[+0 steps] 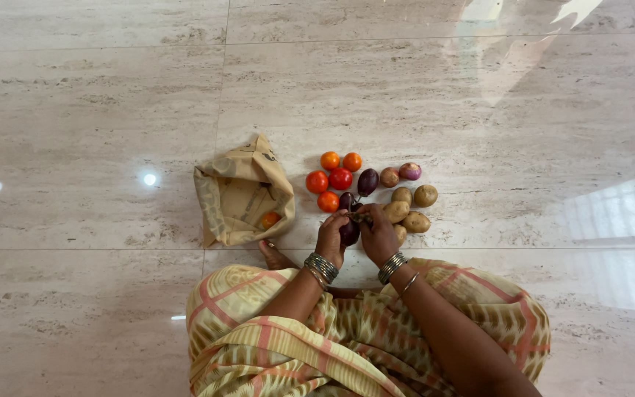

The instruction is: The person sits on a tiled floor and peels an eggplant using a small knife. They hold the eggplant in their left hand and remove the skin with the knife in their right hand, placing the peeled vegetable on the floor among other produce.

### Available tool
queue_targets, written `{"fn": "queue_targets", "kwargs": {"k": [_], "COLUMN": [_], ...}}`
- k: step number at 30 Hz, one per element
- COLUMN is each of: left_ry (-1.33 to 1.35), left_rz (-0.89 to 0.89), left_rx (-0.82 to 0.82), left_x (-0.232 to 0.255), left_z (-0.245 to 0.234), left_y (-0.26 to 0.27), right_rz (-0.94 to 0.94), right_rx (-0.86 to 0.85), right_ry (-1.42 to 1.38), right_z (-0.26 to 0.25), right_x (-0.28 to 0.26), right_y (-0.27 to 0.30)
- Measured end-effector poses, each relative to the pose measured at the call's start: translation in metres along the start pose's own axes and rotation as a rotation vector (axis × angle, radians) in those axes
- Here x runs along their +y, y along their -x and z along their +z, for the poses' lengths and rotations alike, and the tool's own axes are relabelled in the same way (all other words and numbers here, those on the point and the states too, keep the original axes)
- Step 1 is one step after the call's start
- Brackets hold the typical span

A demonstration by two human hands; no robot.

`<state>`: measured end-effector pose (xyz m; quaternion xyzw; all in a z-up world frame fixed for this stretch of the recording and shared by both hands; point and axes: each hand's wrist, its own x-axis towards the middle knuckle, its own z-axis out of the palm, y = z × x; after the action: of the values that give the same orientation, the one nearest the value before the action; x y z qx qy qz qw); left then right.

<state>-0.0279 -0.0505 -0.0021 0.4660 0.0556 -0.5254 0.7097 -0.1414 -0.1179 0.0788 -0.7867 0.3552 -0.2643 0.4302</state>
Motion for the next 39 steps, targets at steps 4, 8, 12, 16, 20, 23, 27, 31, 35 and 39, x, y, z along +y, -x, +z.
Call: {"fn": "queue_targets", "kwargs": {"k": [4,8,12,16,20,23,27,31,35,39], "left_ry": [0.167,0.188,0.089,-0.128,-0.056,0.07,0.099,0.027,-0.014,0.11], "left_rz": [0.044,0.08,0.109,-0.113,0.015,0.162,0.238,0.199,-0.037,0.033], "left_rx": [0.042,0.111,0.044,0.109,0.033,0.063,0.182,0.09,0.068,0.041], "left_x": [-0.005,-0.01,0.001,0.018,0.013,0.002,-0.002,0.006,0.015,0.002], "left_z": [-0.019,-0.027,-0.008,0.021,0.016,-0.004,-0.011,0.007,0.023,0.002], "left_y": [-0.02,-0.026,-0.008,0.028,0.021,-0.004,-0.014,0.003,0.03,0.003], "right_rz": [-0.269,-0.276,-0.226,0.192,0.049,-0.257,-0.278,-0.156,0.056,-0.187], "right_rx": [-0.009,-0.111,-0.057,-0.103,-0.057,-0.08,-0.173,-0.044,-0.055,-0.023], "right_ry": [0.103,0.152,0.079,-0.09,-0.035,0.127,0.192,0.015,-0.042,0.069], "right_z": [0.008,0.007,0.006,0.0,0.001,0.006,0.008,0.007,0.003,0.003], "right_x": [-0.024,-0.03,-0.015,0.008,0.0,-0.022,-0.028,-0.006,0.01,-0.011], "right_y": [0.019,0.025,0.018,-0.002,0.004,0.023,0.029,0.013,0.0,0.016]}}
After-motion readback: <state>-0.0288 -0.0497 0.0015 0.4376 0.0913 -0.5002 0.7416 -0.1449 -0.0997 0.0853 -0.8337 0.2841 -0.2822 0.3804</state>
